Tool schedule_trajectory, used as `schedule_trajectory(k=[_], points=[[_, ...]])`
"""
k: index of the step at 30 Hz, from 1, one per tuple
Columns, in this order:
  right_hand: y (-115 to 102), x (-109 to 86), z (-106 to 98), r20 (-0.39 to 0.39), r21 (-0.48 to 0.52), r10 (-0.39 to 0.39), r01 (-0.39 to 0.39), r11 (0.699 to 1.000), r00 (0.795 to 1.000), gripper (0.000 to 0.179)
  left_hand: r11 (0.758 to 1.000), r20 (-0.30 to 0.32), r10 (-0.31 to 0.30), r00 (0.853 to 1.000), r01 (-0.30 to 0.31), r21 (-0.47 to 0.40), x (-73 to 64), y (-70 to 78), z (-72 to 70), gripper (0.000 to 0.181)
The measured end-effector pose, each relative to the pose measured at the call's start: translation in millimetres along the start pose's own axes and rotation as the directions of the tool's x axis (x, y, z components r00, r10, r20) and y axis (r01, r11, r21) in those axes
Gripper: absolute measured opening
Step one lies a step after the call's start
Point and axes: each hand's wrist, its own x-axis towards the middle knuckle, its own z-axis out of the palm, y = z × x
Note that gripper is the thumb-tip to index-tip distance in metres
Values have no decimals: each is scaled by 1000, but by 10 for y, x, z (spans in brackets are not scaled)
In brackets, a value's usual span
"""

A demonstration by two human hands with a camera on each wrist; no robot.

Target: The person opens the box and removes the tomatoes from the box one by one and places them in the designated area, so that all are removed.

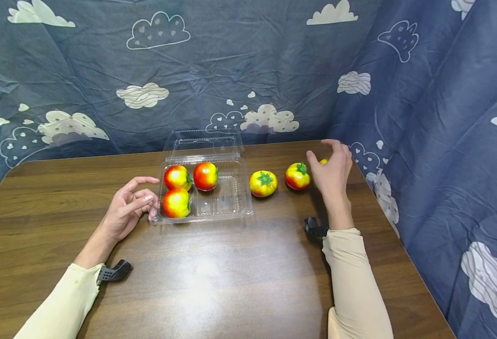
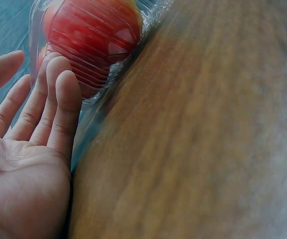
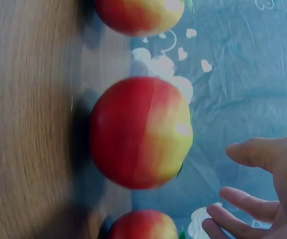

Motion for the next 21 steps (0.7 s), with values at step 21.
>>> schedule_trajectory(k=[21], points=[[-498, -298, 340, 125, 57, -226, 220, 974, 966, 51, 1000, -4, -9, 1000, 9, 1, 5, 4, -6, 37]])
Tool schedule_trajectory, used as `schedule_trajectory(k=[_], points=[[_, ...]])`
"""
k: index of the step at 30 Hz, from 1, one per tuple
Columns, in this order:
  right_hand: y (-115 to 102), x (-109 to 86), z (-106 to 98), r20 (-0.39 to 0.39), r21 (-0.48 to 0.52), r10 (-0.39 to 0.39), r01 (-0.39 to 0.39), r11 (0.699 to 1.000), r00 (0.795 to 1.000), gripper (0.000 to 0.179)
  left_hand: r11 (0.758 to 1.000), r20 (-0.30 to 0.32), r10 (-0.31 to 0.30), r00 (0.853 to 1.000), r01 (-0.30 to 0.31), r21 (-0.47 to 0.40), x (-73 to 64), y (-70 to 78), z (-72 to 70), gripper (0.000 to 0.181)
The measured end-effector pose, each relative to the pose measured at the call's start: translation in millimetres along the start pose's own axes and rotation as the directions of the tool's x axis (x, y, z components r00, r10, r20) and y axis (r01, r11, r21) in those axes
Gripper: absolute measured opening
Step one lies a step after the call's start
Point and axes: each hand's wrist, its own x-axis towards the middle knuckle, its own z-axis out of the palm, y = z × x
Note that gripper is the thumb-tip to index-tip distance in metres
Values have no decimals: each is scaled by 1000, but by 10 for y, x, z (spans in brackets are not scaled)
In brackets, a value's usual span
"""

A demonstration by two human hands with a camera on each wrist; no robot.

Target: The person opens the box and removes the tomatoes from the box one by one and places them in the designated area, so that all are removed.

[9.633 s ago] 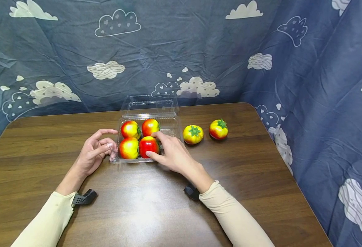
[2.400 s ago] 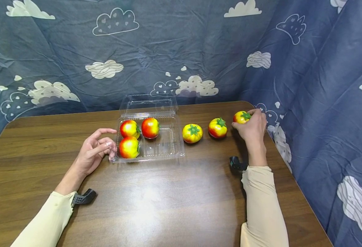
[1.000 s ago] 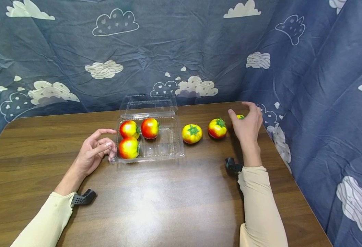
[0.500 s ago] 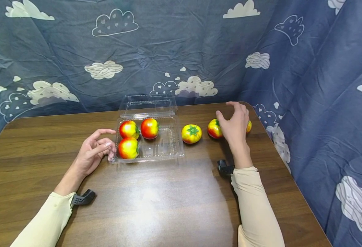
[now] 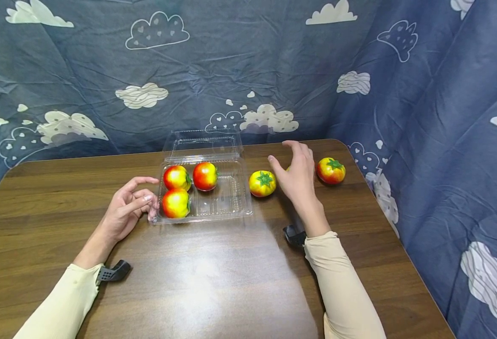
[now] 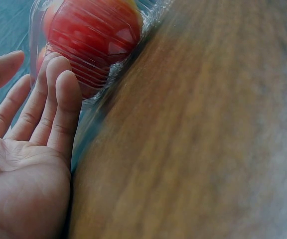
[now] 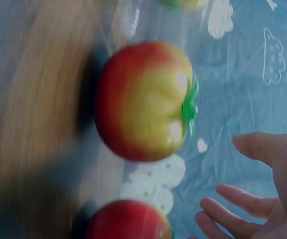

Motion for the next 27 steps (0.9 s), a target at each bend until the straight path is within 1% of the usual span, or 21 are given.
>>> schedule_trajectory(k=[6, 13, 17, 21, 27], points=[[-178, -77, 84, 55, 14, -72, 71, 997, 996, 54, 1000, 10, 8, 1000, -8, -9, -3, 11, 8, 37], [-385, -178, 178, 129, 46, -120, 115, 992, 984, 60, 1000, 14, 9, 1000, -9, -8, -3, -7, -6, 38], [-469, -231, 245, 157, 79, -155, 144, 986, 975, 64, 1000, 20, 14, 1000, -14, -18, -3, -17, -19, 37], [-522, -271, 308, 156, 113, -199, 182, 977, 968, 65, 999, 26, 25, 999, -25, -20, 3, -22, -25, 37], [-573, -328, 367, 157, 135, -232, 212, 968, 960, 63, 1000, 7, 15, 1000, -15, -3, 6, -27, -19, 37]])
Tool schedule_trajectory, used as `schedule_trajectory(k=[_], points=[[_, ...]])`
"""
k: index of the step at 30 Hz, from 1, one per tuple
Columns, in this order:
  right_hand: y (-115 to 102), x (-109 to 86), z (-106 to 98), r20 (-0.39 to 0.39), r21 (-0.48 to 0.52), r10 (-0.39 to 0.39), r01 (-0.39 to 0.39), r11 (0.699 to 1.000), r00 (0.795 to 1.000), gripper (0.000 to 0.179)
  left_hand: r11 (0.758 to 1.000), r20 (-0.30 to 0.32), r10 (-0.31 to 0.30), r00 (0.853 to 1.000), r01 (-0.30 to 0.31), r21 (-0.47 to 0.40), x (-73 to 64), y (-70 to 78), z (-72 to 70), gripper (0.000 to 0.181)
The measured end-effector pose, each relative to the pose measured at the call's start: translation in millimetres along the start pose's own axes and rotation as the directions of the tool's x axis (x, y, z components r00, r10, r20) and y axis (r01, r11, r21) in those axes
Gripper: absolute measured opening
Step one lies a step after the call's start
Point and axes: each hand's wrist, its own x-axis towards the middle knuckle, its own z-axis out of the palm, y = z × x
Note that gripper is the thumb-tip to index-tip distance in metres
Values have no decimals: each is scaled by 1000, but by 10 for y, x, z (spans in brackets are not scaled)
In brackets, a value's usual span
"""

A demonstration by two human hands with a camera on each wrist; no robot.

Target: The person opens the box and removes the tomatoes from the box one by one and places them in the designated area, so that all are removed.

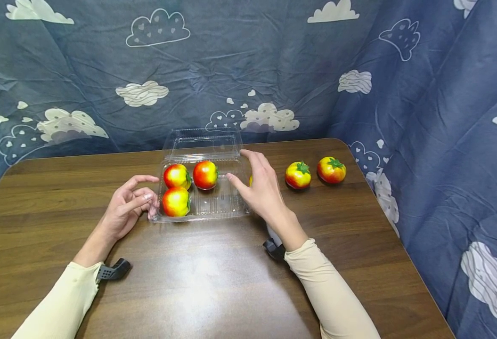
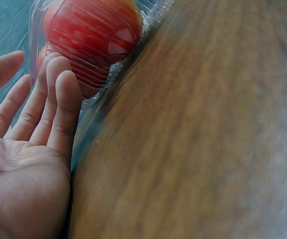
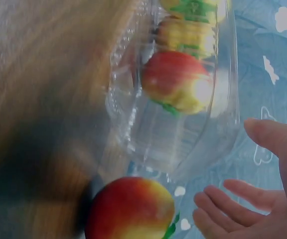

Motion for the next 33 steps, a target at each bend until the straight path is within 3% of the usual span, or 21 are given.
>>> schedule_trajectory(k=[10, 20, 33], points=[[-96, -54, 119, 79, 16, -63, 62, 998, 995, 66, 1000, 0, -5, 1000, 5, 2, 0, 7, -12, 37], [-113, -98, 201, 186, 40, -64, 57, 998, 980, 70, 1000, 1, 1, 1000, -1, 9, 1, 23, 1, 37], [-121, -81, 300, 237, 45, -84, 76, 996, 968, 73, 1000, -12, -4, 1000, 4, 10, 7, 9, 1, 37]])
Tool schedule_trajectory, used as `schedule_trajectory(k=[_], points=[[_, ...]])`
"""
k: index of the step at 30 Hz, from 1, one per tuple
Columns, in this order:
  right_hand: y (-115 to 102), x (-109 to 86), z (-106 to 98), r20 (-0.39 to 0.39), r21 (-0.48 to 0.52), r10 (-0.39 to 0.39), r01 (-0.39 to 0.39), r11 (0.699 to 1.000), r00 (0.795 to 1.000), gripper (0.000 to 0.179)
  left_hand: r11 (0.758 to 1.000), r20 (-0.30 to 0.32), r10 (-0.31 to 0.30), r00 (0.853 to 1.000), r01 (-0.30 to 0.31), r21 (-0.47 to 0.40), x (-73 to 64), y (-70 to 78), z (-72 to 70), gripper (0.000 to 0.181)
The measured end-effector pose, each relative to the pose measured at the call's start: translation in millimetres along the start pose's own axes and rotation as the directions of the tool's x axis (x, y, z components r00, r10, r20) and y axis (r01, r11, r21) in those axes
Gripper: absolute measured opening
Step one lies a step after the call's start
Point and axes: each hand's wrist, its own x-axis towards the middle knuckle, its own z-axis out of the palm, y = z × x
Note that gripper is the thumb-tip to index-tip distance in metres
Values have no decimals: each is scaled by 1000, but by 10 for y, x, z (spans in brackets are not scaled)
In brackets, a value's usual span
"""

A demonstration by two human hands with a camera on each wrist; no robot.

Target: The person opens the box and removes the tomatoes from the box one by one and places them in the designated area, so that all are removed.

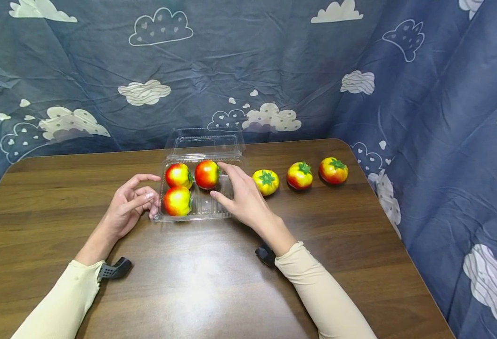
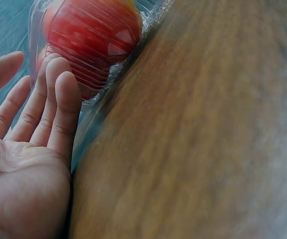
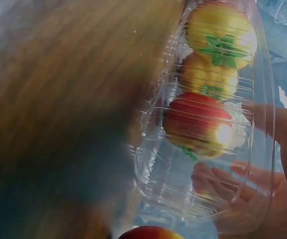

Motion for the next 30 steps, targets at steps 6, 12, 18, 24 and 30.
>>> schedule_trajectory(k=[6, 12, 18, 24, 30], points=[[-31, 40, 7, 31, -22, 0, 1, 1000, 1000, 74, 1000, 6, 2, 1000, -2, -13, -13, 0, 9, 38], [-47, 74, 25, 60, -45, 19, -16, 999, 998, 72, 1000, 13, 2, 1000, -2, -23, -9, 11, 12, 37], [-85, 175, 67, 54, -68, 42, -38, 997, 998, 68, 1000, 11, 5, 1000, -5, -22, -13, 8, -8, 36], [-113, 274, 132, 53, -71, 61, -57, 996, 997, 69, 1000, 19, 15, 1000, -14, -25, -16, -15, -28, 37], [-102, 279, 146, 30, -48, 65, -64, 997, 997, 70, 1000, 13, 6, 1000, -6, -4, -2, 1, -13, 36]])
